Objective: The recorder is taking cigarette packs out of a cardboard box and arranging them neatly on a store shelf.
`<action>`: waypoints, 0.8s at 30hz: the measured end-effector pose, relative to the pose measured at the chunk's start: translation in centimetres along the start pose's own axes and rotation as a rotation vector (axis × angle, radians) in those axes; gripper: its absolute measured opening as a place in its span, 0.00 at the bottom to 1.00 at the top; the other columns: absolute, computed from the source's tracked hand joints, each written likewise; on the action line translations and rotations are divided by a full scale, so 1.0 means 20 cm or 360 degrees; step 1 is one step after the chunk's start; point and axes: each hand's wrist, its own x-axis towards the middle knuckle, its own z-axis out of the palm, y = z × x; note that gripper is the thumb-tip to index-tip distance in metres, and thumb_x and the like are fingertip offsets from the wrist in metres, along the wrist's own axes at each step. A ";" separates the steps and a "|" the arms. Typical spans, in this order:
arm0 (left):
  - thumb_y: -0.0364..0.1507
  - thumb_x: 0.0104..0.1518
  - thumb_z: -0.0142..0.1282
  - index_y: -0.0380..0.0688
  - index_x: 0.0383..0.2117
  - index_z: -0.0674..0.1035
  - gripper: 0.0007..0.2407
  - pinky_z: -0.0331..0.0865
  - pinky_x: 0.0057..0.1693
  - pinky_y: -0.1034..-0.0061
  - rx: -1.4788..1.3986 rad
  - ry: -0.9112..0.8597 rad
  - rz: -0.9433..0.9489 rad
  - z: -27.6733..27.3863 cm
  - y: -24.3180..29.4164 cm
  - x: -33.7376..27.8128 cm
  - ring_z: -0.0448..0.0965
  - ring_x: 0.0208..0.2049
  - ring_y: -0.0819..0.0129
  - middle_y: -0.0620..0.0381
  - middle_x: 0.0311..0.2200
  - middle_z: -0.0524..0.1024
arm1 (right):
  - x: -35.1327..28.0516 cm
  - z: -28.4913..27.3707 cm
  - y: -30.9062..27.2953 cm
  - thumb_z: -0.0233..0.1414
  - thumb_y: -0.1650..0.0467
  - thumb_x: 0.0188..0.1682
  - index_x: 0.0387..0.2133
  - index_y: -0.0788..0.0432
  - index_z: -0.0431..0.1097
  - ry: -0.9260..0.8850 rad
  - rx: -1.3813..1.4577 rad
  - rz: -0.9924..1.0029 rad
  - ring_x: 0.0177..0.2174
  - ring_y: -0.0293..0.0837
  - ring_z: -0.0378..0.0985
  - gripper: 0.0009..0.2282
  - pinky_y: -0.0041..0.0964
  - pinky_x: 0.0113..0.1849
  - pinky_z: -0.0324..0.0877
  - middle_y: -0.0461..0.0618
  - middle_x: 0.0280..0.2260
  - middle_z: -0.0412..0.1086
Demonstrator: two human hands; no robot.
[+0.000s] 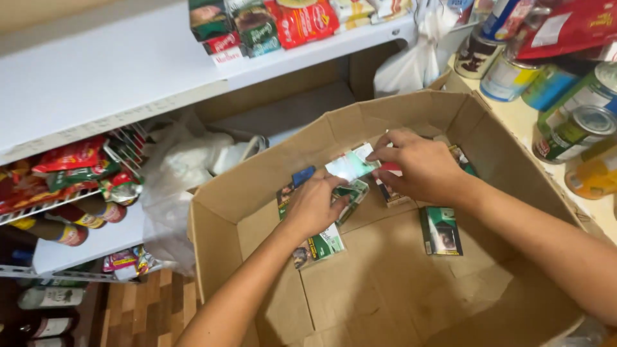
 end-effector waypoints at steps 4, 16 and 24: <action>0.33 0.53 0.64 0.48 0.43 0.83 0.12 0.72 0.51 0.58 0.0184 -0.0103 -0.0127 0.10 -0.05 -0.06 0.78 0.48 0.49 0.49 0.42 0.78 | -0.07 0.21 0.13 0.61 0.65 0.42 0.39 0.45 0.79 -0.0127 -0.0027 0.0075 0.39 0.49 0.78 0.11 0.49 0.39 0.73 0.42 0.41 0.74; 0.48 0.49 0.63 0.34 0.45 0.80 0.27 0.72 0.50 0.62 0.0974 -0.0388 -0.0226 0.40 -0.09 0.03 0.74 0.51 0.54 0.50 0.44 0.76 | -0.11 0.59 0.17 0.51 0.69 0.43 0.53 0.49 0.70 -0.0386 -0.0442 -0.0236 0.50 0.52 0.70 0.20 0.48 0.40 0.74 0.49 0.56 0.66; 0.53 0.57 0.53 0.39 0.50 0.81 0.28 0.53 0.64 0.52 0.1393 -0.0612 -0.0223 0.44 -0.06 0.08 0.71 0.54 0.52 0.47 0.51 0.77 | -0.14 0.66 0.17 0.54 0.66 0.44 0.44 0.52 0.73 -0.0407 -0.0212 -0.0099 0.45 0.49 0.71 0.14 0.45 0.42 0.72 0.43 0.40 0.73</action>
